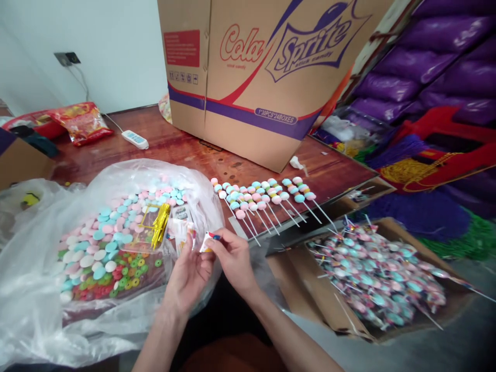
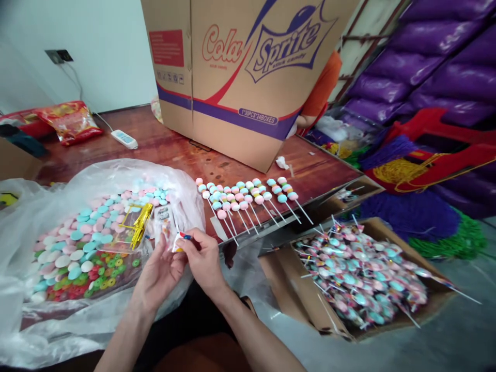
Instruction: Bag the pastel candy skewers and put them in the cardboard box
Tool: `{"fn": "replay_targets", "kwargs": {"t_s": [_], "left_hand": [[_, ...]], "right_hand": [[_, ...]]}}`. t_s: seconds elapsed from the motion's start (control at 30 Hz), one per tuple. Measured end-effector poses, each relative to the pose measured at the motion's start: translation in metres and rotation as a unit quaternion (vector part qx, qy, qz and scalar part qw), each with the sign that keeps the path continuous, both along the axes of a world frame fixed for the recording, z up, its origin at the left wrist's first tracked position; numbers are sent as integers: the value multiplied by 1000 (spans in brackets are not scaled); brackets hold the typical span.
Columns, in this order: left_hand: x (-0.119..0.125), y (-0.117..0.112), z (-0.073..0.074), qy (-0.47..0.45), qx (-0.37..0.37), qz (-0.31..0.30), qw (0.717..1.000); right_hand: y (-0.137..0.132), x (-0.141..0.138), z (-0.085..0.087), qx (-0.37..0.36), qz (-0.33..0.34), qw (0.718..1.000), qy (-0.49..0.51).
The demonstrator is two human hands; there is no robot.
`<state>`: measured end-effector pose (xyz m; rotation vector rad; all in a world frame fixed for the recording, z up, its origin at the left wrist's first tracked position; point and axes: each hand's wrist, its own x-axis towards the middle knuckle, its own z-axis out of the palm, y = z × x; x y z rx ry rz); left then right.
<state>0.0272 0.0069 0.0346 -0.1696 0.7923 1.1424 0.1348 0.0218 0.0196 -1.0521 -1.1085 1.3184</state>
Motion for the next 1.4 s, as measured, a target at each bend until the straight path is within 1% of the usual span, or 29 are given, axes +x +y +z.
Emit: {"fn": "replay_targets", "kwargs": {"t_s": [0.07, 0.13, 0.2, 0.27, 0.33, 0.47, 0.57, 0.67, 0.77, 0.87, 0.93, 0.97, 1.03, 1.1, 1.13, 1.17, 1.2, 1.23, 1.27, 1.3, 1.33, 1.37, 1.4], "left_hand": [[2, 3, 1, -44, -28, -5, 999], [3, 3, -1, -38, -21, 9, 999], [4, 2, -7, 23, 15, 60, 998], [3, 1, -12, 92, 55, 105, 989], [3, 0, -15, 144, 81, 133, 977], [7, 0, -15, 217, 113, 183, 952], [8, 2, -13, 223, 126, 174, 951], [4, 6, -12, 208, 107, 157, 959], [1, 11, -12, 219, 107, 192, 951], [5, 14, -14, 262, 119, 246, 926], [8, 17, -15, 290, 125, 260, 912], [9, 18, -15, 296, 129, 260, 910], [9, 22, -15, 283, 132, 253, 916], [7, 27, -15, 252, 119, 252, 927], [5, 29, -15, 238, 109, 253, 931], [3, 31, -15, 227, 101, 254, 935], [1, 33, -15, 217, 93, 254, 938], [-1, 34, -15, 209, 86, 252, 941], [-2, 35, -15, 200, 76, 250, 944], [-3, 36, -15, 191, 65, 246, 948], [-4, 37, -15, 181, 51, 241, 952], [-4, 37, -14, 172, 39, 235, 956], [-5, 38, -14, 165, 30, 231, 959]], "right_hand": [[1, 3, 5, 12, 2, 1000, -12], [1, 6, 8, 5, 16, 1000, -22], [2, 9, 9, 21, 19, 999, -46], [3, 12, 7, 55, 9, 995, -84], [3, 13, 2, 78, -2, 990, -116], [3, 12, -8, 89, -19, 984, -153], [6, 12, -11, 99, -29, 979, -178], [10, 15, -10, 133, -27, 967, -215], [12, 15, -9, 153, -52, 956, -244], [15, 12, -10, 136, -80, 957, -242], [17, 10, -11, 111, -74, 965, -226], [20, 9, -12, 95, -62, 969, -218], [26, 11, -11, 74, -49, 974, -208], [36, 18, -8, 80, -69, 969, -225], [43, 23, -5, 95, -93, 958, -253], [50, 29, -2, 118, -123, 940, -296], [57, 36, 1, 143, -154, 912, -353], [65, 43, 3, 164, -180, 875, -418], [72, 50, 5, 176, -198, 832, -488], [79, 55, 6, 178, -205, 788, -553], [85, 60, 5, 169, -200, 749, -608], [90, 64, 3, 153, -184, 721, -651], [94, 66, 0, 136, -160, 703, -680]]}}
